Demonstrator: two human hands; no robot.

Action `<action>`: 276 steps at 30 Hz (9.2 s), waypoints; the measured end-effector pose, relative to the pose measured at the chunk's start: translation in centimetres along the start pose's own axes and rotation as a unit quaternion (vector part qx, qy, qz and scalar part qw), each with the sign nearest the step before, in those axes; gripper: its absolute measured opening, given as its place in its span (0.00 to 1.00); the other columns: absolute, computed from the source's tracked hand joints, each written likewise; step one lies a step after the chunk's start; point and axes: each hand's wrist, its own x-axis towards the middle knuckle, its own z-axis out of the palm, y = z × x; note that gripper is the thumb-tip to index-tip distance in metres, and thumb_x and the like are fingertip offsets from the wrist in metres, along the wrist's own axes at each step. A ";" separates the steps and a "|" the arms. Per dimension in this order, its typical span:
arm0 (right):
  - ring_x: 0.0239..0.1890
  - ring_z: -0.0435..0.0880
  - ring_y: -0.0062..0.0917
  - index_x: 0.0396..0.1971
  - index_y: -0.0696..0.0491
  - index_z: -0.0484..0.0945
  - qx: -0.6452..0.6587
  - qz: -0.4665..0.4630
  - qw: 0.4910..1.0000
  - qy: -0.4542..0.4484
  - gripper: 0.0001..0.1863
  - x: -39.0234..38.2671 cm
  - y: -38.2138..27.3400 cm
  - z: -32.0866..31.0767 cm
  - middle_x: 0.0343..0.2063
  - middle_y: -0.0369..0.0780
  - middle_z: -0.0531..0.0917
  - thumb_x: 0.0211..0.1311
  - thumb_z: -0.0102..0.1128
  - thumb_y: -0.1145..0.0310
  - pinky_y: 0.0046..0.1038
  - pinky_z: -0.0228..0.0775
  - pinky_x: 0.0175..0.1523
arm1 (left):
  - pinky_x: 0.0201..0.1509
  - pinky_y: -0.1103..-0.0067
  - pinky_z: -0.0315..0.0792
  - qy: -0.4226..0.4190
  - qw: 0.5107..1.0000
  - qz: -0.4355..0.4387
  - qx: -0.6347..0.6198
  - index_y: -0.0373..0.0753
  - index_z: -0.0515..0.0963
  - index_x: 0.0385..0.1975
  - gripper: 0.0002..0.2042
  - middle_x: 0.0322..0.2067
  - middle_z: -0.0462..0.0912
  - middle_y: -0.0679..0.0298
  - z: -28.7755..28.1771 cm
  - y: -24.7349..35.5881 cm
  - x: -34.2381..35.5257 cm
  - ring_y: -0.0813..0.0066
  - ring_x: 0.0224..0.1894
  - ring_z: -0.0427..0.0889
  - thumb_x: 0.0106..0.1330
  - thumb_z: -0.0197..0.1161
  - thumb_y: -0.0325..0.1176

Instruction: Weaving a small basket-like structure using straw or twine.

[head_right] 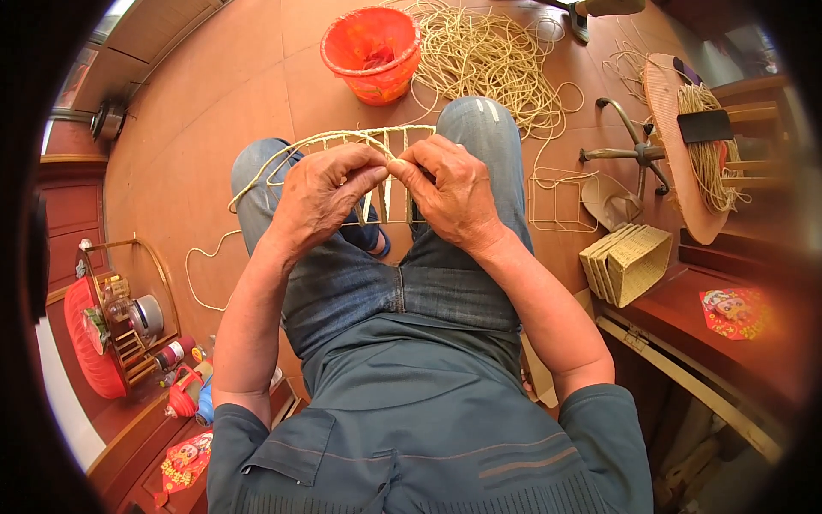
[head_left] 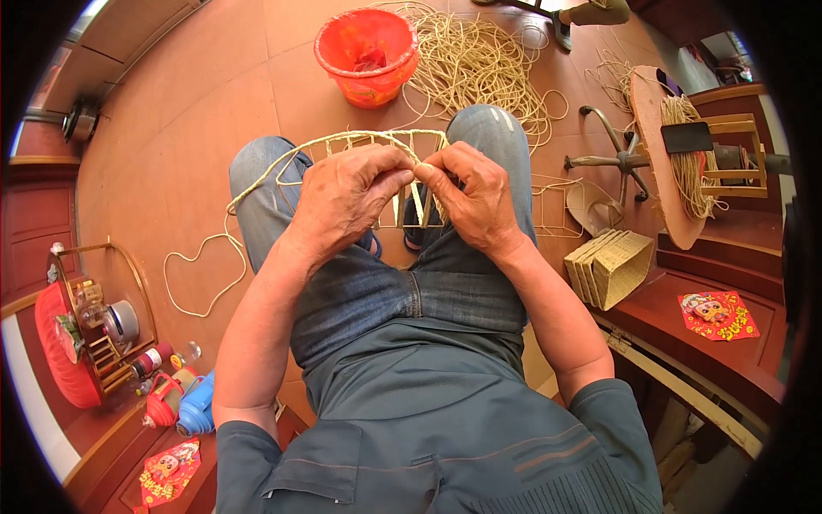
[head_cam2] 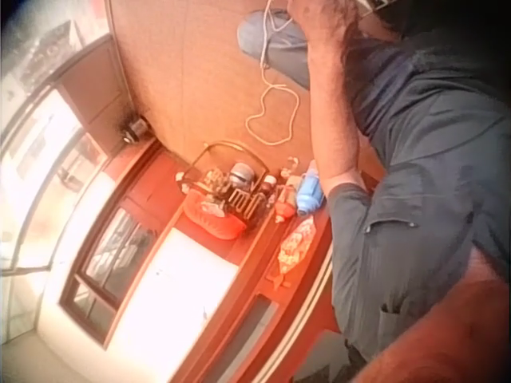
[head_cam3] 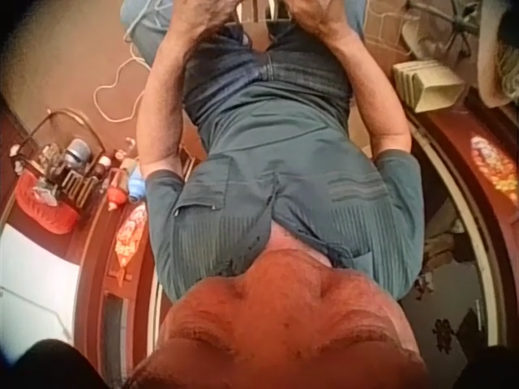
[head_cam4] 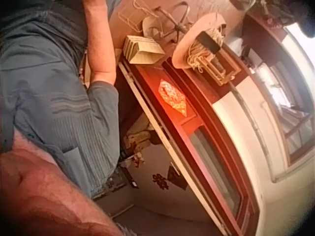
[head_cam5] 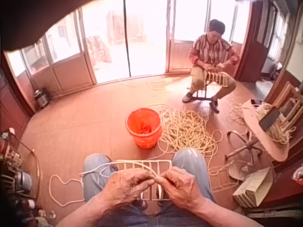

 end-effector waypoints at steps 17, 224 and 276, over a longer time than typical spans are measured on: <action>0.32 0.80 0.19 0.39 0.59 0.86 0.055 0.033 0.998 -0.030 0.09 0.5 -0.7 -0.7 0.30 0.37 0.85 0.74 0.75 0.68 0.27 0.74 0.38 | 0.40 0.73 0.79 0.166 0.986 0.013 0.021 0.35 0.88 0.44 0.04 0.34 0.88 0.58 2.6 1.8 -5.7 0.65 0.34 0.88 0.73 0.73 0.26; 0.51 0.85 0.16 0.59 0.59 0.82 0.211 0.170 0.931 -0.243 0.16 3.0 -0.5 -2.6 0.48 0.36 0.88 0.77 0.69 0.71 0.25 0.80 0.60 | 0.41 0.79 0.75 0.101 0.905 -0.202 -0.361 0.34 0.83 0.40 0.10 0.31 0.83 0.70 6.5 2.0 -7.2 0.82 0.35 0.80 0.81 0.67 0.35; 0.36 0.81 0.30 0.43 0.60 0.87 -0.018 0.048 0.978 -0.203 0.13 2.7 -1.2 -1.4 0.33 0.41 0.80 0.81 0.63 0.64 0.33 0.74 0.44 | 0.36 0.82 0.78 -0.001 0.840 -0.255 -0.479 0.33 0.78 0.67 0.19 0.34 0.85 0.69 6.7 2.4 -6.9 0.85 0.31 0.79 0.84 0.62 0.38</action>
